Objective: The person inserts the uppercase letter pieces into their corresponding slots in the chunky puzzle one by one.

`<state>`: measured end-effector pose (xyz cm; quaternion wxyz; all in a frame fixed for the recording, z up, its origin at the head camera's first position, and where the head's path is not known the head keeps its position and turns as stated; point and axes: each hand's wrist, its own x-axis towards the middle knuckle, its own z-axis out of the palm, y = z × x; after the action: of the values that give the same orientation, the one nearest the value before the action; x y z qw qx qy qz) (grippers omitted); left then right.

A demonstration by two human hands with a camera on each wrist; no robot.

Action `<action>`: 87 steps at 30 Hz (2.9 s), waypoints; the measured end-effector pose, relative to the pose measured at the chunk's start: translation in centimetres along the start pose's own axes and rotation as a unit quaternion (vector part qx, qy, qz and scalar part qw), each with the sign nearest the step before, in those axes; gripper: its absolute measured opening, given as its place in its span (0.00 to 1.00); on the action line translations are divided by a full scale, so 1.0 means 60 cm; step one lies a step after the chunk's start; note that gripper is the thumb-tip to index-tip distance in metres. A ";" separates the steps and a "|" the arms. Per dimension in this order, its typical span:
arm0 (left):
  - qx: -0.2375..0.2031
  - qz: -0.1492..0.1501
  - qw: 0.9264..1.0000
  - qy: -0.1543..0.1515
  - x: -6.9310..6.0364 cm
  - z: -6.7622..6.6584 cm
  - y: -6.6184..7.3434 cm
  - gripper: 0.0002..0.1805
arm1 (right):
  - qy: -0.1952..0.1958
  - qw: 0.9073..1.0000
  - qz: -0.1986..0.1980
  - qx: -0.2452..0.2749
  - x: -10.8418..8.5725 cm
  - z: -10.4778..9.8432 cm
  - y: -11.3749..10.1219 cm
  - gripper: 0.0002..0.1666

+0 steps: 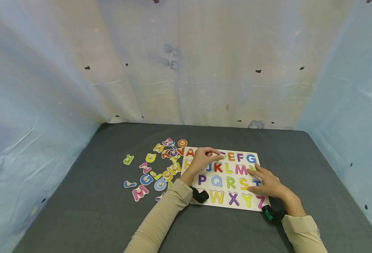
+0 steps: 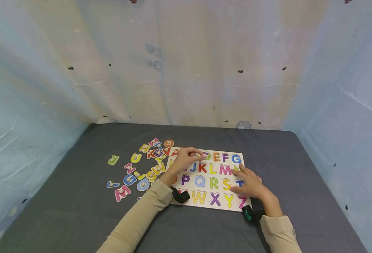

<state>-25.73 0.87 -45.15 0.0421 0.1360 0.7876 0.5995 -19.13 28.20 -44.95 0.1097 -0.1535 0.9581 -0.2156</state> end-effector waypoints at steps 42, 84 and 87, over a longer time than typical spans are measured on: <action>0.023 -0.158 0.978 0.133 0.068 0.157 0.014 0.11 | 0.008 1.000 -0.006 -0.005 0.000 0.002 0.003 0.46; 0.186 -0.146 0.964 0.119 0.073 0.176 0.025 0.08 | 0.015 1.000 -0.003 -0.017 0.000 0.003 0.004 0.46; 0.171 -0.141 0.968 0.115 0.071 0.172 0.026 0.09 | 0.013 1.000 -0.004 -0.016 0.000 0.003 0.003 0.46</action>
<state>-27.18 11.97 -46.11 0.0114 -0.0412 0.8894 0.4552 -19.15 28.27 -45.20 0.0938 -0.1558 0.9623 -0.2024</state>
